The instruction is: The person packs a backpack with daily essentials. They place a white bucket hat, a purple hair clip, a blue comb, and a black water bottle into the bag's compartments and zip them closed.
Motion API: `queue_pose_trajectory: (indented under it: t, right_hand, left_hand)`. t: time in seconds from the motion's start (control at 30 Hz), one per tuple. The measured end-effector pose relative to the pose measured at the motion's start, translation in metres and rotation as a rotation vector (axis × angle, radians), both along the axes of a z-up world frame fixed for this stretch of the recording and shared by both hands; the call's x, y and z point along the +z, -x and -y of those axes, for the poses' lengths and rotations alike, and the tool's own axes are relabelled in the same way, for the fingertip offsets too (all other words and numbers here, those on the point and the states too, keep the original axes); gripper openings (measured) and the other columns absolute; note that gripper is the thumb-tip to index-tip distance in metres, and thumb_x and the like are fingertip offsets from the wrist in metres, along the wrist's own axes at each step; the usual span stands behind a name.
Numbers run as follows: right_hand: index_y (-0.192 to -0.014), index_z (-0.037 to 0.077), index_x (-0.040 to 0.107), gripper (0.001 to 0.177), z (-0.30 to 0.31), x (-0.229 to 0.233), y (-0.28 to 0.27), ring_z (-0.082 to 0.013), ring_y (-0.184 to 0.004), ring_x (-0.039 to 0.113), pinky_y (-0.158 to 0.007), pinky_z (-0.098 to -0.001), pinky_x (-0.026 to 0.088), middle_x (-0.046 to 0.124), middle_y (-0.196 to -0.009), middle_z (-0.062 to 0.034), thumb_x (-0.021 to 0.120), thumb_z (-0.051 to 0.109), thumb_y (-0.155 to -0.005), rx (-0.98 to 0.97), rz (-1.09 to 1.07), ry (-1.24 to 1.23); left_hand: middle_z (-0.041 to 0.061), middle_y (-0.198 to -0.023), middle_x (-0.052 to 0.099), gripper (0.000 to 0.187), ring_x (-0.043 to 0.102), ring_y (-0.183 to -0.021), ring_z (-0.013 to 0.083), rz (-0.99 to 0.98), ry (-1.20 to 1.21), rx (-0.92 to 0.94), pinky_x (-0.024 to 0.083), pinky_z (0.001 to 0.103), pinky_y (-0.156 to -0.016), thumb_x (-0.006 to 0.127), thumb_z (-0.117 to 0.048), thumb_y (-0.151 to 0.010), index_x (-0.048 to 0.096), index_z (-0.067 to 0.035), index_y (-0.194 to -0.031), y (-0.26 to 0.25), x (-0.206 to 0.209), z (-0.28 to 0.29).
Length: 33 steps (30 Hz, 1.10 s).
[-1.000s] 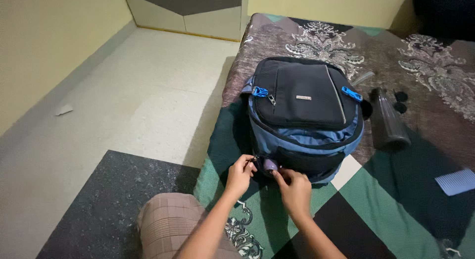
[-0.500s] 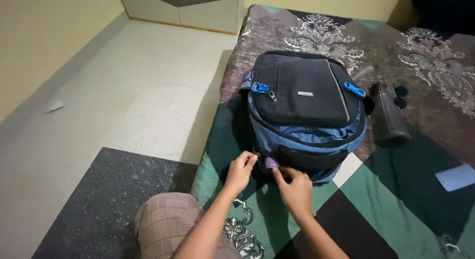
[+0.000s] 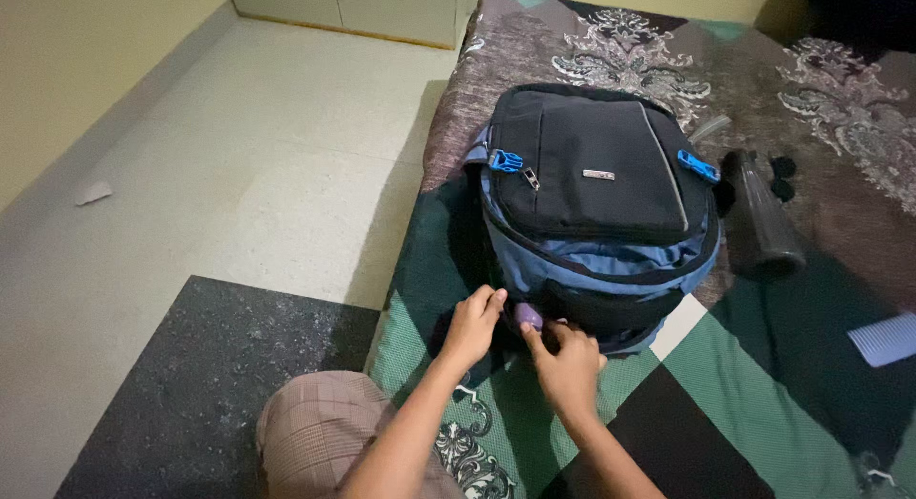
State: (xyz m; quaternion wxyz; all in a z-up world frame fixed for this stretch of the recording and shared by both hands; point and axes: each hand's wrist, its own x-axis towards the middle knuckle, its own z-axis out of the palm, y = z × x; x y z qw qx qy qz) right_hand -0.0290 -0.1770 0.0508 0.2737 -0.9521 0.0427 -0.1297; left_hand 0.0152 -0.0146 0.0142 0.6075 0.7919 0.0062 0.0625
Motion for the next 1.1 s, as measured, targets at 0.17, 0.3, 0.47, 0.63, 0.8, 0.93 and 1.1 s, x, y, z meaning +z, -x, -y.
queue_pose_trajectory:
  t: [0.17,0.3,0.47,0.63,0.8,0.93,1.1]
  right_hand:
    - [-0.093,0.007,0.081,0.046,-0.003,-0.003,-0.002,-0.0349,-0.090,0.066,-0.082,-0.0501,0.044,0.076,-0.090,-0.0136,0.071,0.051,-0.084,-0.008,0.019,-0.004]
    - [-0.090,0.007,0.081,0.042,0.002,-0.006,-0.002,-0.0348,-0.086,0.067,-0.079,-0.0505,0.045,0.074,-0.085,-0.0156,0.071,0.047,-0.086,0.023,0.002,-0.010]
    - [-0.086,0.004,0.078,0.040,0.004,-0.011,-0.003,-0.0349,-0.080,0.068,-0.074,-0.0475,0.048,0.073,-0.084,-0.0161,0.074,0.044,-0.087,0.038,0.078,-0.025]
    - [-0.088,0.004,0.079,0.037,0.004,-0.015,-0.003,-0.0355,-0.078,0.068,-0.071,-0.0473,0.049,0.072,-0.083,-0.0164,0.075,0.041,-0.085,0.040,0.139,-0.041]
    - [-0.088,0.004,0.080,0.037,0.005,-0.012,-0.005,-0.0356,-0.076,0.069,-0.071,-0.0454,0.051,0.072,-0.081,-0.0176,0.078,0.041,-0.083,0.019,0.058,-0.054]
    - [-0.091,0.003,0.079,0.036,0.003,-0.009,-0.002,-0.0353,-0.075,0.069,-0.072,-0.0448,0.053,0.073,-0.085,-0.0174,0.078,0.038,-0.083,0.029,0.116,-0.116]
    - [-0.094,0.003,0.079,0.036,0.002,-0.006,-0.001,-0.0347,-0.071,0.069,-0.069,-0.0436,0.053,0.073,-0.083,-0.0180,0.080,0.036,-0.082,0.012,0.101,-0.090]
  left_hand:
    - [0.024,-0.074,0.068,0.050,0.069,-0.069,0.0395,-0.089,-0.087,0.084,0.051,0.046,-0.064,0.063,-0.046,-0.097,0.067,0.003,-0.085,0.003,0.020,0.005]
    - [0.025,-0.077,0.069,0.047,0.069,-0.072,0.0425,-0.128,-0.127,0.084,0.051,0.048,-0.064,0.063,-0.044,-0.095,0.067,0.002,-0.086,-0.002,0.019,0.009]
    - [0.026,-0.076,0.068,0.044,0.069,-0.072,0.0434,-0.083,-0.074,0.130,0.051,0.049,-0.064,0.065,-0.037,-0.094,0.066,0.005,-0.081,-0.016,-0.005,0.014]
    - [0.027,-0.078,0.069,0.047,0.072,-0.077,0.0423,-0.179,-0.094,0.129,0.054,0.048,-0.069,0.066,-0.041,-0.088,0.070,0.004,-0.079,-0.030,-0.020,0.014]
    - [0.026,-0.077,0.071,0.056,0.073,-0.078,0.0419,-0.343,-0.158,0.101,0.055,0.048,-0.074,0.061,-0.050,-0.088,0.073,0.003,-0.076,-0.033,-0.010,0.009]
    - [0.022,-0.080,0.073,0.054,0.071,-0.081,0.0416,-0.354,-0.181,0.126,0.054,0.049,-0.077,0.059,-0.052,-0.090,0.075,-0.002,-0.076,-0.027,0.009,0.007]
    - [0.020,-0.078,0.076,0.056,0.075,-0.077,0.0383,-0.446,-0.152,0.130,0.055,0.049,-0.073,0.058,-0.054,-0.090,0.073,-0.003,-0.073,-0.012,0.022,0.006]
